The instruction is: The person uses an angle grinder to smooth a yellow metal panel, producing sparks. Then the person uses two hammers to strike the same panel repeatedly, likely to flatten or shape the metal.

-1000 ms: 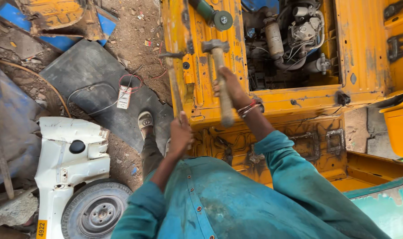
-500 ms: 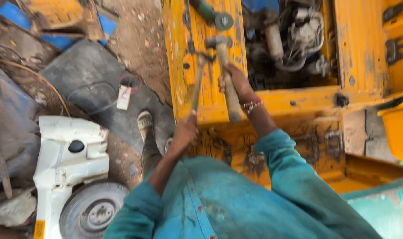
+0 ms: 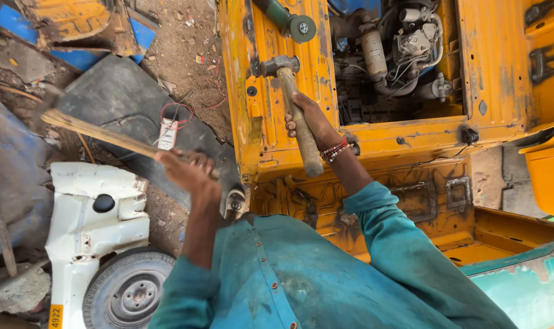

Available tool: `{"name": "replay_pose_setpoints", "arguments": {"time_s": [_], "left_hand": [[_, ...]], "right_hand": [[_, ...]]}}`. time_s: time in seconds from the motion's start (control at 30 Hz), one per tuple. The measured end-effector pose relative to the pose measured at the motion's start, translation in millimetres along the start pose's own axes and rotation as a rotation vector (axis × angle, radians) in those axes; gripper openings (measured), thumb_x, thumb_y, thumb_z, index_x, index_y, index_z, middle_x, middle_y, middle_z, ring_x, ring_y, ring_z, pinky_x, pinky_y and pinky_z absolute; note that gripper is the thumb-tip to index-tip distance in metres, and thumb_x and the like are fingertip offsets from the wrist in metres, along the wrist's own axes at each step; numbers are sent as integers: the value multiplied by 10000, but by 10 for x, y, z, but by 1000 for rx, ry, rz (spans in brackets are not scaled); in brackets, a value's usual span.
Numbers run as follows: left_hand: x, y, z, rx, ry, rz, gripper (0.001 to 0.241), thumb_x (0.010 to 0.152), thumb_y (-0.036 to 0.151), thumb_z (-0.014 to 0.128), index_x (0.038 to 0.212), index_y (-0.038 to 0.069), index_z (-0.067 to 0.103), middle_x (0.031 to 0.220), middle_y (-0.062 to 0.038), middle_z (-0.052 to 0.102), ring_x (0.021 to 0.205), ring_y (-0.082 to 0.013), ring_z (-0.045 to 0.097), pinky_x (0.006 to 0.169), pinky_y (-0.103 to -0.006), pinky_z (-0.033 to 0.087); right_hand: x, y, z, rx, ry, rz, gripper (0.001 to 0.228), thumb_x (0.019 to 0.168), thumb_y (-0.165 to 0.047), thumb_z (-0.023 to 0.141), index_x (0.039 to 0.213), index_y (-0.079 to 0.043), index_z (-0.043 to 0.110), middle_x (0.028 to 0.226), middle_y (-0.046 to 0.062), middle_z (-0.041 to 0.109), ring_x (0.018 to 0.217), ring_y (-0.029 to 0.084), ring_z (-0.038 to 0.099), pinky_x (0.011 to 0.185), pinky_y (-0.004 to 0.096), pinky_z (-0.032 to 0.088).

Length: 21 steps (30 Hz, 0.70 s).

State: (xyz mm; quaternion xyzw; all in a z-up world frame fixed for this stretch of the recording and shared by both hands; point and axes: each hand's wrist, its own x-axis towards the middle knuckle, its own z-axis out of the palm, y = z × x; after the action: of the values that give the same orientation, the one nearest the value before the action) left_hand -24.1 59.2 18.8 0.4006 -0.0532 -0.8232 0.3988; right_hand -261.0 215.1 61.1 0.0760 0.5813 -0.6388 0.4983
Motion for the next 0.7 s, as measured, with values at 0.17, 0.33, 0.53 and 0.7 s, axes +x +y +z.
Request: {"name": "replay_pose_setpoints", "arguments": {"time_s": [0.17, 0.33, 0.53, 0.7], "left_hand": [[-291, -451, 77, 1042, -394, -270, 525, 1030, 630, 382, 875, 136, 468, 566, 57, 410, 395, -83, 416, 322, -281, 371], [-174, -194, -86, 766, -309, -335, 518, 1016, 648, 448, 915, 141, 475, 604, 90, 351, 430, -44, 331, 346, -226, 272], [66, 158, -7, 168, 11, 75, 420, 1034, 568, 465, 926, 162, 476, 626, 69, 423, 455, -55, 387, 367, -235, 292], [-29, 246, -126, 353, -11, 96, 434, 1053, 549, 434, 887, 148, 437, 601, 46, 367, 421, -81, 334, 345, -272, 265]], "right_hand": [[-68, -48, 88, -23, 47, -34, 348, 1008, -424, 531, 1192, -131, 495, 750, 40, 569, 556, 132, 562, 495, 302, 504], [-148, -181, 211, -26, -32, -75, 416, 1060, -445, 527, 1191, -57, 455, 760, 48, 558, 551, 132, 557, 484, 313, 505], [-340, -25, 653, -172, -212, -54, 468, 971, -452, 558, 1337, -193, 427, 745, 23, 564, 502, 97, 540, 459, 258, 518], [-348, 12, 485, -5, 55, -104, 466, 997, -434, 571, 1243, -66, 427, 748, 45, 563, 513, 127, 557, 464, 297, 530]]}}
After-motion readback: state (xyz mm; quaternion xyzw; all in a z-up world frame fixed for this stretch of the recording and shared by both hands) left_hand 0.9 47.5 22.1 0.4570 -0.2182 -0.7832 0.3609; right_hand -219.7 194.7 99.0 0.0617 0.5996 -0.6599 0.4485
